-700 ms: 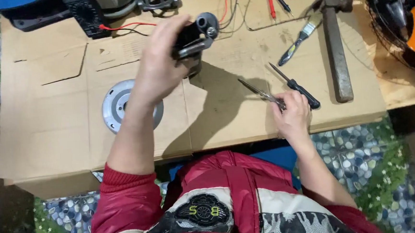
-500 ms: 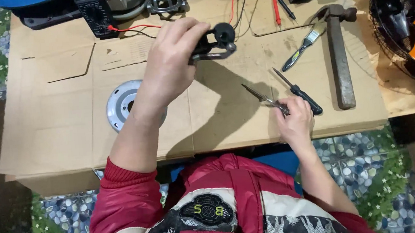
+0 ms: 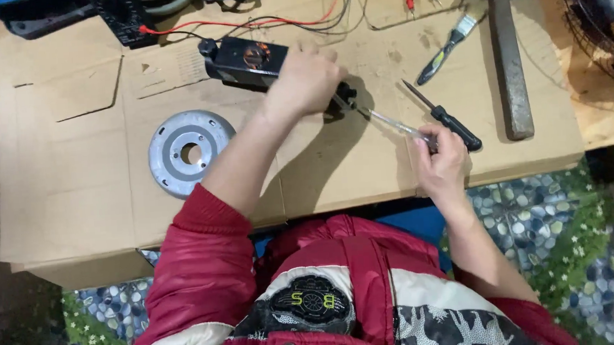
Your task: The person disassembles a black handheld electrical appliance using a screwdriver and a wrench. They remove screws and a metal bracket from the device's casing, then manipulate internal wires and components before reattaching the bracket and tightening the screws.
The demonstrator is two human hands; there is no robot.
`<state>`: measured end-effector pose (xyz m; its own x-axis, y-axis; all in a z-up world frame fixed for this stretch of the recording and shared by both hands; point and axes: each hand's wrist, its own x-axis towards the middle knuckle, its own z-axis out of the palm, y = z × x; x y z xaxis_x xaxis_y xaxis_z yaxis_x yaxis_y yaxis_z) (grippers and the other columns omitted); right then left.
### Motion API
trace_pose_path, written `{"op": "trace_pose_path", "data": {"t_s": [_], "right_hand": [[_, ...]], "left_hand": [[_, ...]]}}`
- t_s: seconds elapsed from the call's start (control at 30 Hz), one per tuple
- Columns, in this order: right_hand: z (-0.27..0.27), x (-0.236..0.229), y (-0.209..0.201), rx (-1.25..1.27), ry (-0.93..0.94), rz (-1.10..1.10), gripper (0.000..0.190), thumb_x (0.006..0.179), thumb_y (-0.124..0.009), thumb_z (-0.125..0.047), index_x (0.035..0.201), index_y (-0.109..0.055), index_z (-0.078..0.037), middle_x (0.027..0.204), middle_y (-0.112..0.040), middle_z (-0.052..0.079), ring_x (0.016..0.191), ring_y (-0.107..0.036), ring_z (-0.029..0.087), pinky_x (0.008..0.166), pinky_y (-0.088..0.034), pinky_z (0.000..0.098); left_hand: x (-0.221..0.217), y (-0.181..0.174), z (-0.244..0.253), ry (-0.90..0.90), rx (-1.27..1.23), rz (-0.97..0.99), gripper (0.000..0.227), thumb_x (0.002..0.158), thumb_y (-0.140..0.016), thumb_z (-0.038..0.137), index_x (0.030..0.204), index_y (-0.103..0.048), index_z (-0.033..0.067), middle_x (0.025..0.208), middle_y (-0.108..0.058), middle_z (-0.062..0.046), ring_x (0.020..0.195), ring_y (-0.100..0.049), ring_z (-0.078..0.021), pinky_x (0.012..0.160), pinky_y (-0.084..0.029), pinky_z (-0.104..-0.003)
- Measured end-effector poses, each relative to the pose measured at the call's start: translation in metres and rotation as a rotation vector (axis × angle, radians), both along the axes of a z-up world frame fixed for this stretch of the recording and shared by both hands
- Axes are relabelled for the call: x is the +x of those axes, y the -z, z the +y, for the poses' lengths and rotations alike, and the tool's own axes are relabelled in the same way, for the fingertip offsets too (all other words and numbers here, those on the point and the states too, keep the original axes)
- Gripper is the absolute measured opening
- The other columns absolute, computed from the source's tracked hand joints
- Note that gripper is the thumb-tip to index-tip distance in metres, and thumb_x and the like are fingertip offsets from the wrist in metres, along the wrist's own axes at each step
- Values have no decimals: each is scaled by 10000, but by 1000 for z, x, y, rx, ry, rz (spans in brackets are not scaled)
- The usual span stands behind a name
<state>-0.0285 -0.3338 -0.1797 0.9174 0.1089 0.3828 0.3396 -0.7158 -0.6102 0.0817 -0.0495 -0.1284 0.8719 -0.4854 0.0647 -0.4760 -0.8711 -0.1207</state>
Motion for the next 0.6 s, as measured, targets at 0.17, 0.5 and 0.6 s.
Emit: {"op": "trace_pose_path", "data": {"t_s": [0.17,0.5,0.6], "right_hand": [[3,2,-9,64,12,32,180,910,-727,-51,1071,-710,29,872,-691,129,731,-616,263,695,-502,367],[0,4,-8,51,-17,126,252,851,-782,-44,1096,-752,6,808,-661,64,674,-586,183,613,-476,306],[1,4,-12,70,-4,152,234,886,-771,-70,1101,-751,20,868,-699,106,698,-613,196,623,-493,312]], "left_hand": [[4,-27,2,77,-66,106,418,714,-726,79,1094,-780,243,1267,-551,-110,1126,-531,-368,921,-410,-653],[6,33,-8,247,-169,-465,115,936,-671,158,938,-768,97,1053,-633,-119,1263,-546,-437,1135,-191,-769],[-2,49,-15,169,-308,-507,80,970,-682,166,978,-722,97,1342,-611,-111,1421,-407,-378,1125,-112,-783]]}}
